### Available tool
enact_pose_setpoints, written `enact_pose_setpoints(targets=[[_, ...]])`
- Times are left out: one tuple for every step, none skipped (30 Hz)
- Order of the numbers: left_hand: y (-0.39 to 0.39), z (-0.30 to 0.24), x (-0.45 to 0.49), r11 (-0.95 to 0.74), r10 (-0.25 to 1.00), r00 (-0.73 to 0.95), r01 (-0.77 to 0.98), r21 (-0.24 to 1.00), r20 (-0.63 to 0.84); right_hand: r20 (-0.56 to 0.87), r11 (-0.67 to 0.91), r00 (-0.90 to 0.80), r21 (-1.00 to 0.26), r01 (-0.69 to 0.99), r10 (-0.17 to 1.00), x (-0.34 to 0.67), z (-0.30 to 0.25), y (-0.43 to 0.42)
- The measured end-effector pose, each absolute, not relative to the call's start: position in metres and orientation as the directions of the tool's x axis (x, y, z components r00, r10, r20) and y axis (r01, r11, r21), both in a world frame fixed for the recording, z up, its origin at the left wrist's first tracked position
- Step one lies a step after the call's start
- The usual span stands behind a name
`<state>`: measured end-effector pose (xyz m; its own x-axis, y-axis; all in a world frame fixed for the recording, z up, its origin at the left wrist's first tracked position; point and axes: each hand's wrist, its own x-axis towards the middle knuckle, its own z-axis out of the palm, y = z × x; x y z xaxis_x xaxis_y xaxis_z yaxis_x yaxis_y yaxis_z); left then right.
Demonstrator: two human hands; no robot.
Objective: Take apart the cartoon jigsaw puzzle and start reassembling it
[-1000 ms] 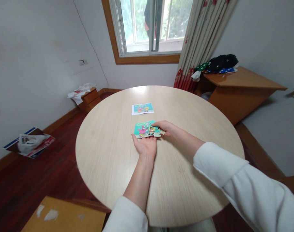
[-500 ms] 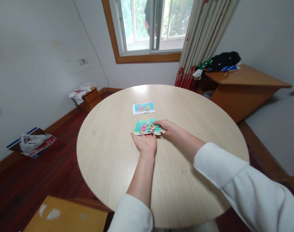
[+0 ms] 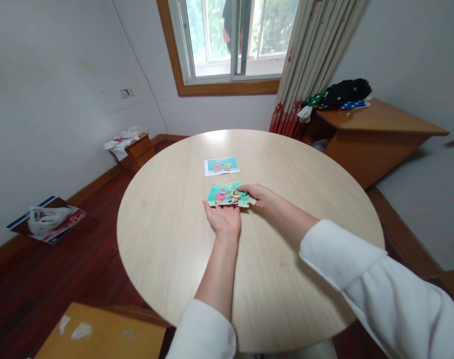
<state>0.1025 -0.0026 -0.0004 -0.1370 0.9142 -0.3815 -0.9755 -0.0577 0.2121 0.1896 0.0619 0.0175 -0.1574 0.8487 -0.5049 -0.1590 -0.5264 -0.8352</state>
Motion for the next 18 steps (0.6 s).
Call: enact_pose_setpoints(targets=[[-0.002,0.0,0.101,-0.059,0.916,-0.138,-0.975,0.214,-0.377,-0.518,-0.538,-0.153,-0.827,-0.163,0.842,0.19,0.016,0.063],[-0.002,0.0,0.1,-0.059,0.918,-0.137,-0.975,0.214,-0.372,-0.538,-0.557,-0.145,-0.814,-0.166,0.83,0.191,0.016,0.063],[-0.002,0.001,0.099,-0.058,0.92,-0.135,-0.975,0.212,-0.368,-0.557,-0.574,-0.138,-0.802,-0.167,0.819,0.191,0.015,0.063],[-0.002,0.001,0.098,-0.057,0.922,-0.132,-0.976,0.21,-0.363,-0.559,-0.575,-0.136,-0.801,-0.169,0.818,0.192,0.014,0.063],[-0.002,0.002,0.097,-0.056,0.926,-0.129,-0.977,0.207,-0.356,-0.557,-0.573,-0.138,-0.801,-0.17,0.819,0.192,0.014,0.063],[-0.002,0.003,0.096,-0.058,0.931,-0.126,-0.977,0.204,-0.344,-0.555,-0.572,-0.141,-0.802,-0.17,0.82,0.193,0.014,0.063],[-0.002,0.004,0.095,-0.061,0.937,-0.126,-0.977,0.202,-0.326,-0.551,-0.57,-0.15,-0.803,-0.172,0.821,0.194,0.013,0.062],[-0.002,0.004,0.093,-0.066,0.945,-0.127,-0.977,0.204,-0.302,-0.545,-0.567,-0.161,-0.805,-0.175,0.823,0.195,0.013,0.061],[-0.002,0.004,0.092,-0.071,0.952,-0.128,-0.976,0.207,-0.277,-0.539,-0.565,-0.175,-0.806,-0.178,0.824,0.196,0.013,0.061],[-0.001,0.005,0.09,-0.074,0.958,-0.128,-0.975,0.21,-0.256,-0.534,-0.564,-0.189,-0.806,-0.181,0.824,0.197,0.013,0.06],[-0.001,0.005,0.088,-0.072,0.962,-0.123,-0.975,0.211,-0.242,-0.528,-0.562,-0.206,-0.806,-0.185,0.824,0.197,0.013,0.059],[-0.001,0.005,0.087,-0.065,0.965,-0.115,-0.976,0.209,-0.236,-0.521,-0.56,-0.221,-0.807,-0.188,0.825,0.198,0.013,0.058],[-0.001,0.005,0.085,-0.054,0.966,-0.103,-0.978,0.203,-0.236,-0.511,-0.555,-0.237,-0.81,-0.19,0.826,0.2,0.014,0.058],[-0.001,0.005,0.084,-0.042,0.967,-0.09,-0.98,0.197,-0.239,-0.499,-0.547,-0.251,-0.815,-0.189,0.83,0.201,0.014,0.057],[-0.001,0.005,0.082,-0.029,0.967,-0.077,-0.981,0.192,-0.244,-0.485,-0.536,-0.261,-0.823,-0.186,0.835,0.202,0.014,0.057],[-0.001,0.005,0.081,-0.017,0.967,-0.065,-0.982,0.19,-0.247,-0.469,-0.523,-0.27,-0.833,-0.18,0.841,0.204,0.015,0.057],[-0.001,0.005,0.081,-0.007,0.967,-0.056,-0.981,0.193,-0.247,-0.452,-0.508,-0.281,-0.845,-0.17,0.847,0.206,0.016,0.056],[-0.001,0.006,0.08,0.002,0.968,-0.048,-0.98,0.2,-0.244,-0.436,-0.492,-0.29,-0.856,-0.157,0.852,0.207,0.017,0.056]])
